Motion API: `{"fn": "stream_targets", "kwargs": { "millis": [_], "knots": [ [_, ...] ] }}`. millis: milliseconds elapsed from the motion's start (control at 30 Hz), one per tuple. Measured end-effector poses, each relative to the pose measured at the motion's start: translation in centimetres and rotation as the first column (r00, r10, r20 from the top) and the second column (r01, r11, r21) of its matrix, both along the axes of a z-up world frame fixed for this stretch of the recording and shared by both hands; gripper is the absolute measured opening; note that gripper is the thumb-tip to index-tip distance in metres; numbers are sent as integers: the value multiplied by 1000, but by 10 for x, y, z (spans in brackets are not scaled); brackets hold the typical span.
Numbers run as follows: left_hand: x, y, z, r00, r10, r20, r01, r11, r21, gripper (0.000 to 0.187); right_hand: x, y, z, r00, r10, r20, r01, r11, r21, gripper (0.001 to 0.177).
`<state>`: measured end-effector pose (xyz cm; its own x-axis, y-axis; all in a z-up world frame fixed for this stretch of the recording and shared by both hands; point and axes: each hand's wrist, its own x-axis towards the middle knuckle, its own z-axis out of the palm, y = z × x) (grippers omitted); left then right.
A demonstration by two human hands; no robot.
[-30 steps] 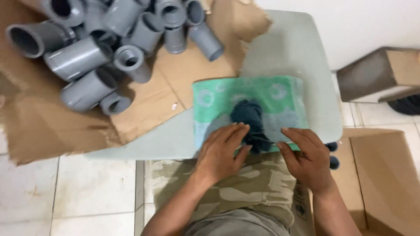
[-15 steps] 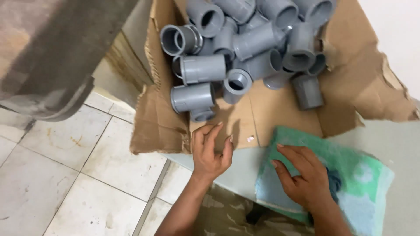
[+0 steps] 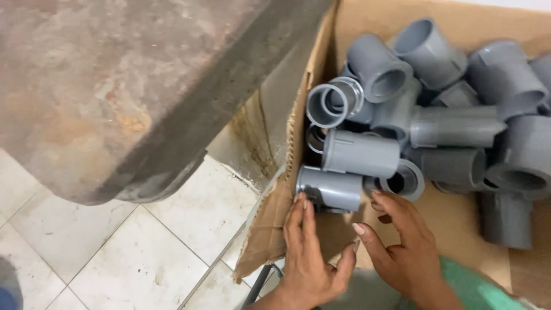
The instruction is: The person picks a gray plastic pipe fitting from a cardboard box and wipes its exterior and interior surfaces with a dark cloth. The person rotates the fitting to clean all sides, then places it into a second cardboard box containing other cleaned fittings.
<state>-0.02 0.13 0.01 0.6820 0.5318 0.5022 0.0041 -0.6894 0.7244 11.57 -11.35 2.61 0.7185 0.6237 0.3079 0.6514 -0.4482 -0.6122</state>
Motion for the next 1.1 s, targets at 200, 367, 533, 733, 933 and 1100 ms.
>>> {"fn": "stream_targets", "kwargs": {
  "millis": [200,367,533,733,933,1100],
  "knots": [
    [3,0,8,987,-35,-159,30,999,-35,77,4,19,-9,953,-156,-261,145,987,-63,63],
    [5,2,-4,993,-39,-110,40,999,3,73,-4,33,-7,887,-288,-360,283,957,-67,57],
    [-1,0,2,997,-41,-70,39,999,-27,64,-9,32,-2,838,-245,-488,351,926,138,53],
    [-14,-11,2,997,-55,-61,55,998,-8,59,-21,4,-2,880,-175,-441,293,931,215,62],
    [-28,-16,2,993,-113,17,113,993,18,58,-38,-9,-1,838,-196,-509,328,927,183,64],
    [-41,-24,-2,990,-137,17,137,991,5,60,-54,-14,5,869,-206,-450,309,936,170,61]
  ]
}}
